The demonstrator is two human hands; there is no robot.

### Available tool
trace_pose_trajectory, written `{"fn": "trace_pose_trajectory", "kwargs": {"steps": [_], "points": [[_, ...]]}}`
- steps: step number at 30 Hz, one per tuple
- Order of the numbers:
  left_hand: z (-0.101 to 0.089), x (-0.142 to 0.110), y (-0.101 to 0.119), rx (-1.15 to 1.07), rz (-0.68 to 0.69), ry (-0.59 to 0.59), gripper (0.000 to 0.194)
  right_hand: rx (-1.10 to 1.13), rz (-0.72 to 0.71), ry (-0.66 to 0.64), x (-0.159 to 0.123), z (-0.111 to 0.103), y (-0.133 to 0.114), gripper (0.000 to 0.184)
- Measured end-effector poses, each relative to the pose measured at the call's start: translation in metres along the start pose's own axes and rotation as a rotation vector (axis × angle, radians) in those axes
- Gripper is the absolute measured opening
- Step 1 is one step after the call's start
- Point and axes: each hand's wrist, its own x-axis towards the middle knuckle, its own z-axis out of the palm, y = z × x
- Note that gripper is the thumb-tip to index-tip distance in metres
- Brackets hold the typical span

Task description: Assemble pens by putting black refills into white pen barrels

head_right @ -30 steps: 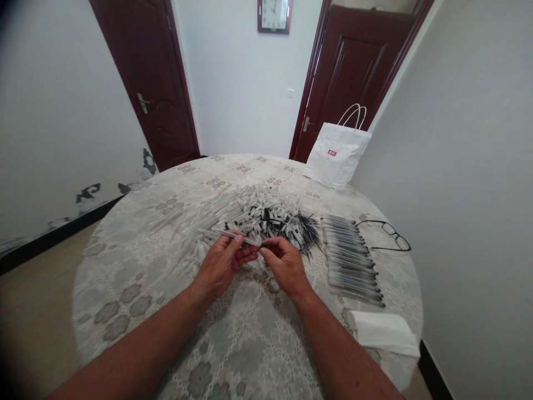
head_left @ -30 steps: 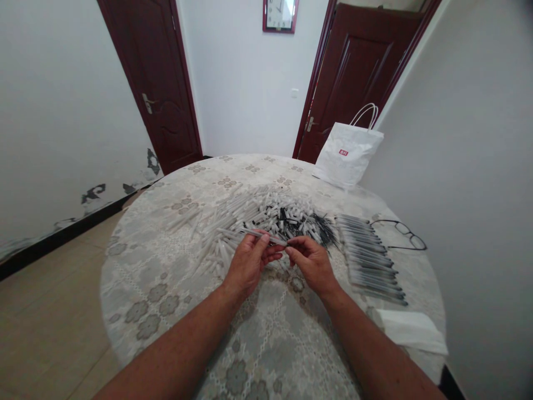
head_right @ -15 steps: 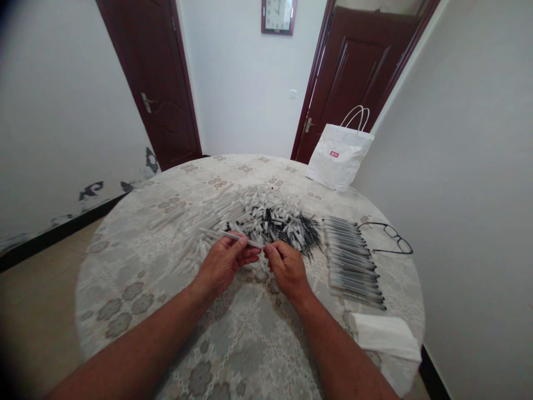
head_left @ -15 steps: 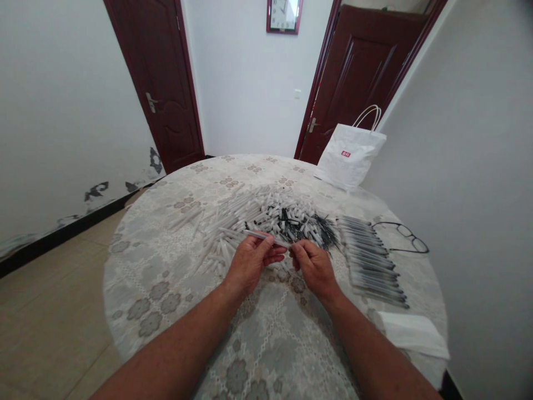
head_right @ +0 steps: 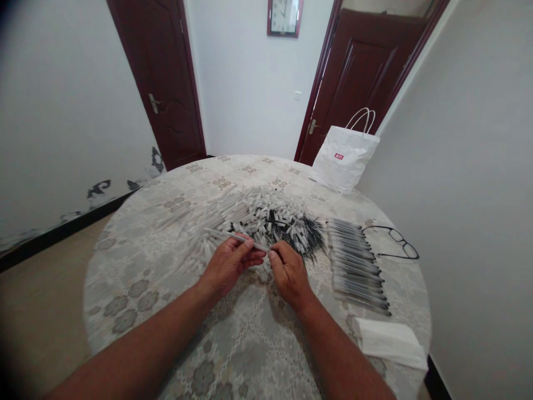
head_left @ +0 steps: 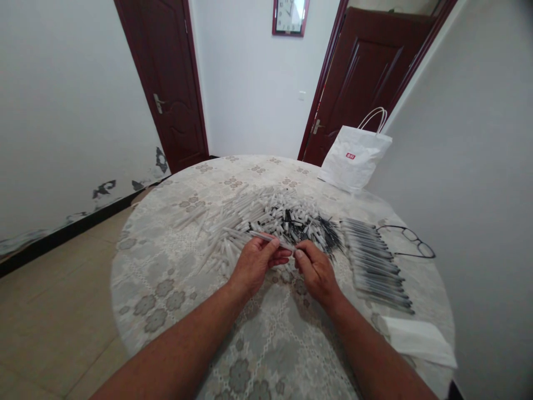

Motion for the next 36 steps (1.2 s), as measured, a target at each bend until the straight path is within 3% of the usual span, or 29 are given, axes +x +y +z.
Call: {"fn": "trace_pose_trajectory", "kwargs": {"steps": [5,13,19,23,29,36], "points": [[0.001,-0.001,0.001,-0.003,-0.020,-0.010,0.029,0.050,0.020,-0.023,-0.001,0.003,0.006,0.040],[0.003,-0.002,0.001,-0.006,-0.007,0.005,0.028,0.003,-0.031,0.052,-0.002,-0.001,0.004,0.021],[0.002,-0.001,0.000,-0.003,-0.016,-0.002,0.028,0.076,0.058,0.016,-0.001,0.005,0.011,0.041],[0.002,0.000,0.001,-0.004,-0.006,0.035,0.030,0.107,0.026,0.061,-0.003,0.003,0.010,0.029],[0.002,0.001,0.001,-0.021,-0.004,0.024,0.029,-0.049,-0.048,0.064,-0.001,0.000,0.002,0.019],[0.002,0.001,-0.001,-0.009,-0.013,0.003,0.026,-0.037,0.000,0.024,0.000,0.002,0.005,0.037]]}}
